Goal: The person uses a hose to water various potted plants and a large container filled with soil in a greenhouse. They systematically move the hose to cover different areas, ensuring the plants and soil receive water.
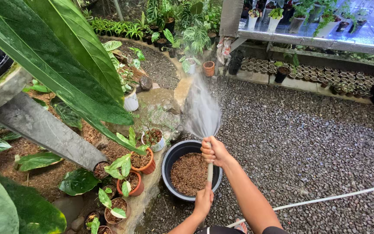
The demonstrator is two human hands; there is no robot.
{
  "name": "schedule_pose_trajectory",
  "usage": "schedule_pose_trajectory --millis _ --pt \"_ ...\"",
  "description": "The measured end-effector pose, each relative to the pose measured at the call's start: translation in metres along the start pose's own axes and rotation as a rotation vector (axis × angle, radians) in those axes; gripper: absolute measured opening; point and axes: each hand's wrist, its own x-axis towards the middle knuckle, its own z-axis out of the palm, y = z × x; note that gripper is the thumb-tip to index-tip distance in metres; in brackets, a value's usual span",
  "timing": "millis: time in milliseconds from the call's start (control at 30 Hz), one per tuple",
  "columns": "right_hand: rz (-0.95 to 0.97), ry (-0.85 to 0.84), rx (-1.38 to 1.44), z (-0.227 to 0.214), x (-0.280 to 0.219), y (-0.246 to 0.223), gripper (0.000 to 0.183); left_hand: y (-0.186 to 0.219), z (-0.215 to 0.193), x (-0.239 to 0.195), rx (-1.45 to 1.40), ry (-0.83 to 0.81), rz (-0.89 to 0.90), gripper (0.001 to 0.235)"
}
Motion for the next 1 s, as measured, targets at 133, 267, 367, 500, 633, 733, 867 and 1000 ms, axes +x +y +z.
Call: schedule_pose_trajectory --millis 133,267,367,500,633,733,867,1000 --pt "-0.019 0.005 0.030 0.001 -0.001 0.000 0.041 -0.002 -0.001 0.001 0.020 0.011 0.070 0.073" --pt "0.000 0.019 -0.021 0.005 -0.001 0.003 0.041 -0.004 -0.001 -0.001 0.010 0.016 0.096 0.073" --pt "0.019 0.007 -0.019 0.006 0.000 0.006 0.041 -0.002 -0.003 -0.004 -0.023 0.009 0.043 0.071" --pt "-0.008 -0.009 0.021 0.004 0.000 0.008 0.041 0.000 -0.004 -0.009 0.003 0.026 0.040 0.071" --pt "0.012 0.011 -0.015 0.005 0.000 0.010 0.042 0.001 -0.004 -0.012 -0.026 0.013 0.043 0.070" --pt "0.039 -0.016 -0.008 0.009 0.001 0.009 0.041 0.002 -0.004 -0.014 -0.018 0.016 0.062 0.071" --pt "0.028 -0.012 -0.006 0.014 -0.002 0.004 0.041 0.005 -0.003 -0.016 0.005 0.026 0.064 0.071" --pt "0.008 0.006 -0.024 0.019 -0.008 0.002 0.040 0.009 -0.001 -0.018 0.007 0.018 0.071 0.072"
